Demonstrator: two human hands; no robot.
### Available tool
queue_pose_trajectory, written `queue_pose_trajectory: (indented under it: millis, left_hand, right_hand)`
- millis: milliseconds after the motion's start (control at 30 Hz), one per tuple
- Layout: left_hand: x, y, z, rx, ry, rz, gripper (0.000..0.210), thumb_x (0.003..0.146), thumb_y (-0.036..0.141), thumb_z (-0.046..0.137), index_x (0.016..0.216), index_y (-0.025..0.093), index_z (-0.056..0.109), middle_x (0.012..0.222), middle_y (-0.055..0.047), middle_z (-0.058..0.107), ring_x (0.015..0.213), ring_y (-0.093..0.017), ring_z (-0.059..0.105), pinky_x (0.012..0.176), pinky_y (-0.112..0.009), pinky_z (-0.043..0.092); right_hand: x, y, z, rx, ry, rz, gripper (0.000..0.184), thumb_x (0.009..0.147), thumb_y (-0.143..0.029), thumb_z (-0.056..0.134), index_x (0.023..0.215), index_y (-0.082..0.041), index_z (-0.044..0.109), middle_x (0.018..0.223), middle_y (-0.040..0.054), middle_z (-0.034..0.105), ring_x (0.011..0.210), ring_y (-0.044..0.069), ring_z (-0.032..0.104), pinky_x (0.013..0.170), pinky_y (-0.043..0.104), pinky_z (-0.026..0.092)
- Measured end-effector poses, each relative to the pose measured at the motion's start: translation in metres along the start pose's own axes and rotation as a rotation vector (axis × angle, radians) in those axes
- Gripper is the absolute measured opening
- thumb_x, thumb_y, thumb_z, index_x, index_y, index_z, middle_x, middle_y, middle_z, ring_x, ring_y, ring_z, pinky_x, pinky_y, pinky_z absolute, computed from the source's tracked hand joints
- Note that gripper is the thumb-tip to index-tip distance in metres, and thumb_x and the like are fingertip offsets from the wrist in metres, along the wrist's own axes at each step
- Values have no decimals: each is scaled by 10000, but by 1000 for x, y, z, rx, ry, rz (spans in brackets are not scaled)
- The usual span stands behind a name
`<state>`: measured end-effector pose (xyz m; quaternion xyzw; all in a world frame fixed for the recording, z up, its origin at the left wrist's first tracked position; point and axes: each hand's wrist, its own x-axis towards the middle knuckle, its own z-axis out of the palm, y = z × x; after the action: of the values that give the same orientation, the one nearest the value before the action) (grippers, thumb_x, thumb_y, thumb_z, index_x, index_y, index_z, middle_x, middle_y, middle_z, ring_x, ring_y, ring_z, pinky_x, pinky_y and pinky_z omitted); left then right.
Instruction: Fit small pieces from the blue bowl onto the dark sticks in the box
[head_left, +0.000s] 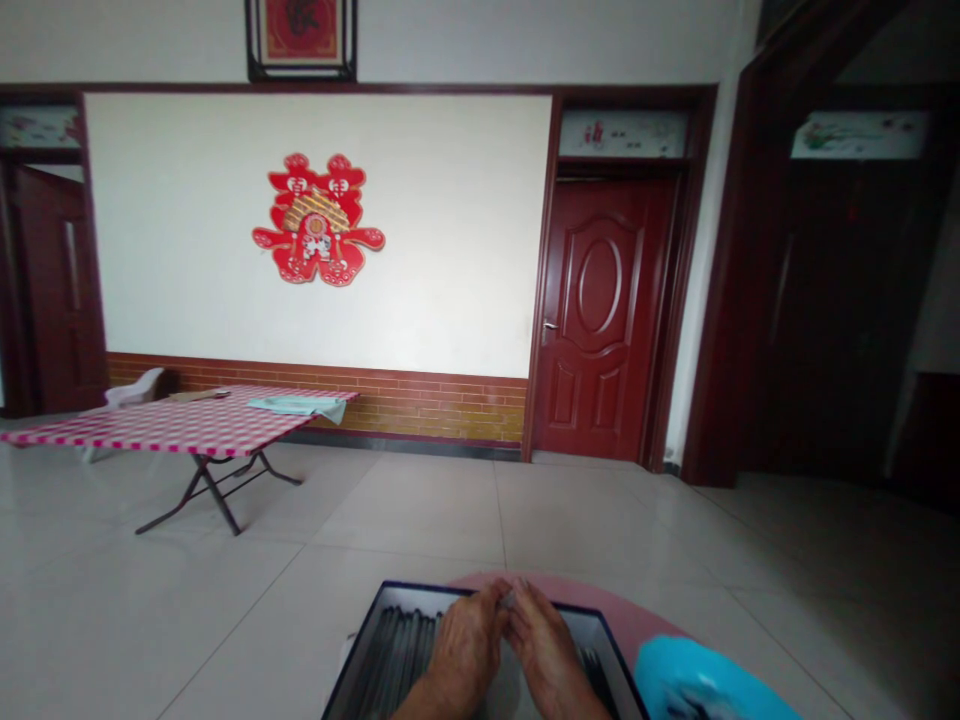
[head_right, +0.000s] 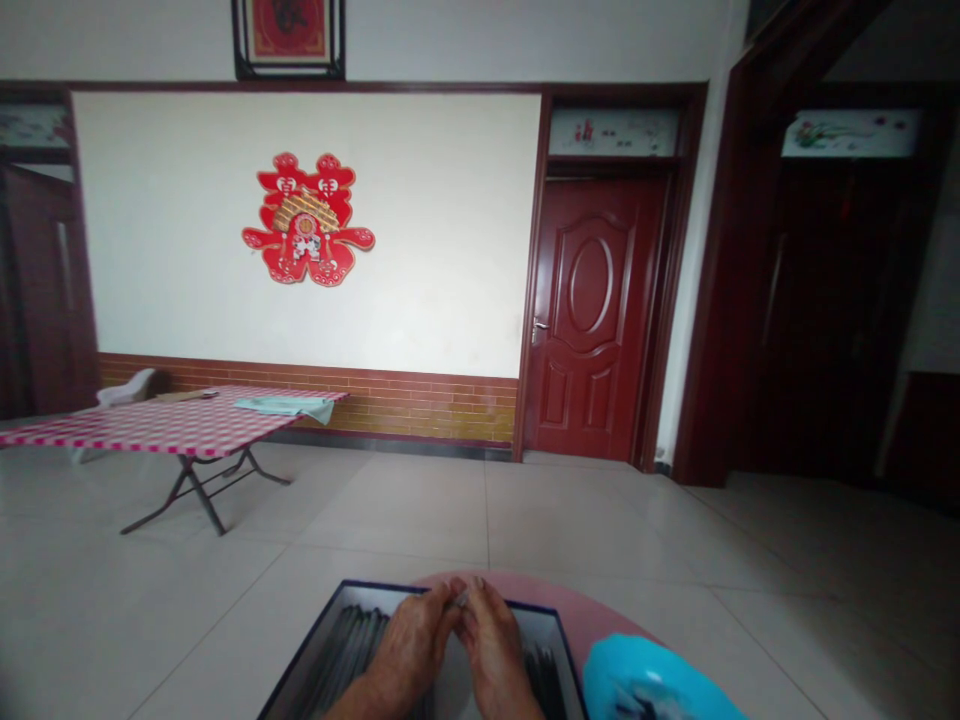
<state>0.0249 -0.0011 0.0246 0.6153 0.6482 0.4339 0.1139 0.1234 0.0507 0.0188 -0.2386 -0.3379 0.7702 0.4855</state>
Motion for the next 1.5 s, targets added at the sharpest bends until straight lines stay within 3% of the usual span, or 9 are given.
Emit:
queue_pose_trajectory:
  millis: [133,267,400,600,833,1000,1133,1267,1500]
  left_hand:
    - [6,13,-6,-583,-206,-270,292,782,424,476,787,158,597,508,28,503,370,-87,410,363,-194,287]
    - [8,17,-15,-948,-354,-368,372,682,510,610,803,161,567,502,68,458,334,-43,321,315,-163,195]
    - [6,11,-12,-782,-255,-256,406,735,538,541,839,148,588,507,62,473,344,-53,346,329,-167,236]
    - [2,-1,-2,-82,40,-26,167,806,261,477,841,180,618,738,-23,650,682,-154,599,623,-233,440]
    - [-4,-9,0,384,72,142,295,855,177,393,1099,174,558,957,-103,653,895,-214,613,755,-308,463]
    - [0,-5,1,118,50,89,242,842,254,420,987,192,604,833,-72,668,767,-191,632,668,-268,460]
    - [5,2,0,-482,-141,-249,326,760,478,492,704,170,582,496,22,512,373,-101,441,377,-210,319]
    - [7,8,-6,-901,-322,-444,451,589,594,637,646,154,561,502,43,474,342,-50,343,326,-181,211]
    - [7,-1,2,-614,-194,-261,415,705,566,534,759,159,599,512,48,497,392,-84,404,395,-200,290]
  right_hand:
    - [-4,-12,7,-30,-100,-9,286,570,-404,768,704,-174,665,769,56,708,663,180,635,585,278,471]
    - [-7,-19,13,-18,-262,27,277,658,-439,697,729,-174,659,752,55,700,508,147,579,496,285,437]
    - [-3,-13,10,36,-187,54,309,633,-427,724,817,-185,666,853,62,710,641,177,629,518,272,446]
    - [1,-5,2,47,-64,105,346,568,-396,773,793,-149,683,839,76,722,807,204,652,687,291,491]
    - [1,1,-2,57,-12,44,354,512,-376,802,772,-173,675,797,51,725,746,199,659,679,301,495]
    - [4,2,-3,18,16,-4,333,531,-374,791,762,-168,669,790,49,719,750,199,655,678,297,488]
    - [0,-5,3,-20,-73,-24,331,578,-437,749,724,-152,662,681,43,693,614,178,631,572,277,464]
    - [-6,-16,11,-34,-190,-2,331,647,-474,691,696,-148,657,638,32,667,520,145,584,537,271,445]
    - [-5,-12,10,17,-190,89,349,663,-482,679,806,-164,665,749,48,704,560,160,621,558,290,477]
